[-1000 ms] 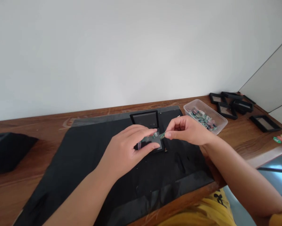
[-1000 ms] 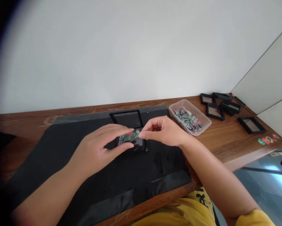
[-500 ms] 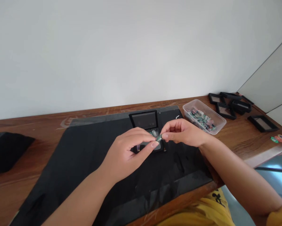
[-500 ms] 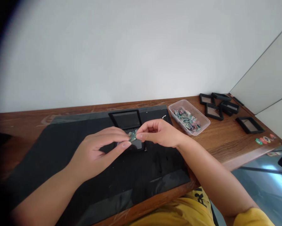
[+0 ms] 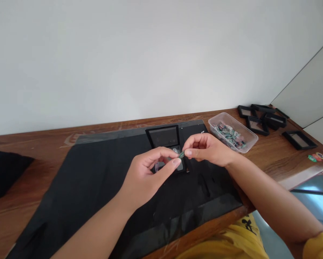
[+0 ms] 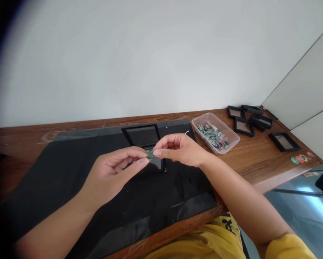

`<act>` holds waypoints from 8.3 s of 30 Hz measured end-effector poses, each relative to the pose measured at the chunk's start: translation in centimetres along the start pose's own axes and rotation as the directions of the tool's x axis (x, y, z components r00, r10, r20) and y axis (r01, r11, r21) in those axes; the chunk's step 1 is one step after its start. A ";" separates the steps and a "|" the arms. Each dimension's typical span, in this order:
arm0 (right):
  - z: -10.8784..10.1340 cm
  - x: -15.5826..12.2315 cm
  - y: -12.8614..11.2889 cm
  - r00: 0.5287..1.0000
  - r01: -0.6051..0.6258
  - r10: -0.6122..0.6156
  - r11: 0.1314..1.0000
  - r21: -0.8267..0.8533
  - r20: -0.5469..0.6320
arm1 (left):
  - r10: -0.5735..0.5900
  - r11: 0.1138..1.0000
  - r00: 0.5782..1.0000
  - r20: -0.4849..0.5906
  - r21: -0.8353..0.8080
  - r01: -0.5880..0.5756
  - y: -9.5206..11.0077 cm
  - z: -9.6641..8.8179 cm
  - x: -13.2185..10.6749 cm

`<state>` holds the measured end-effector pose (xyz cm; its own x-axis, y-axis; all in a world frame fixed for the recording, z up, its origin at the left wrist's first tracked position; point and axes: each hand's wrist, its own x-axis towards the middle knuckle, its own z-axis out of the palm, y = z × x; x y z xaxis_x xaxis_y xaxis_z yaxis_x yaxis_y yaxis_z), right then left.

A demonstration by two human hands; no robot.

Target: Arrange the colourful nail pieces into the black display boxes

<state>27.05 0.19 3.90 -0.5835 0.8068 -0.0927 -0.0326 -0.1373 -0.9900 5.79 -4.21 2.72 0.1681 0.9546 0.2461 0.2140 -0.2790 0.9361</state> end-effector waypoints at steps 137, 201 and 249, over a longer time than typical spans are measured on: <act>2.3 -1.3 -0.6 0.987 -0.030 0.002 0.985 0.169 0.163 | -0.023 0.999 0.991 0.132 -0.041 0.029 2.8 0.1 -0.7; 2.6 -4.6 -3.7 0.878 0.109 0.440 0.205 -0.973 0.191 | 0.038 0.999 0.989 -0.140 -0.027 -0.042 1.3 -1.8 1.7; 3.2 -2.1 0.7 0.741 0.318 -0.667 0.452 -0.833 -0.079 | -0.250 0.952 0.968 -0.003 -0.186 0.245 1.4 0.7 0.3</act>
<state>25.67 -3.45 3.75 -0.3464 0.7350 0.5829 0.4762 0.6731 -0.5658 6.78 -4.37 3.90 0.1065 0.9943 0.0052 0.0657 -0.0122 0.9978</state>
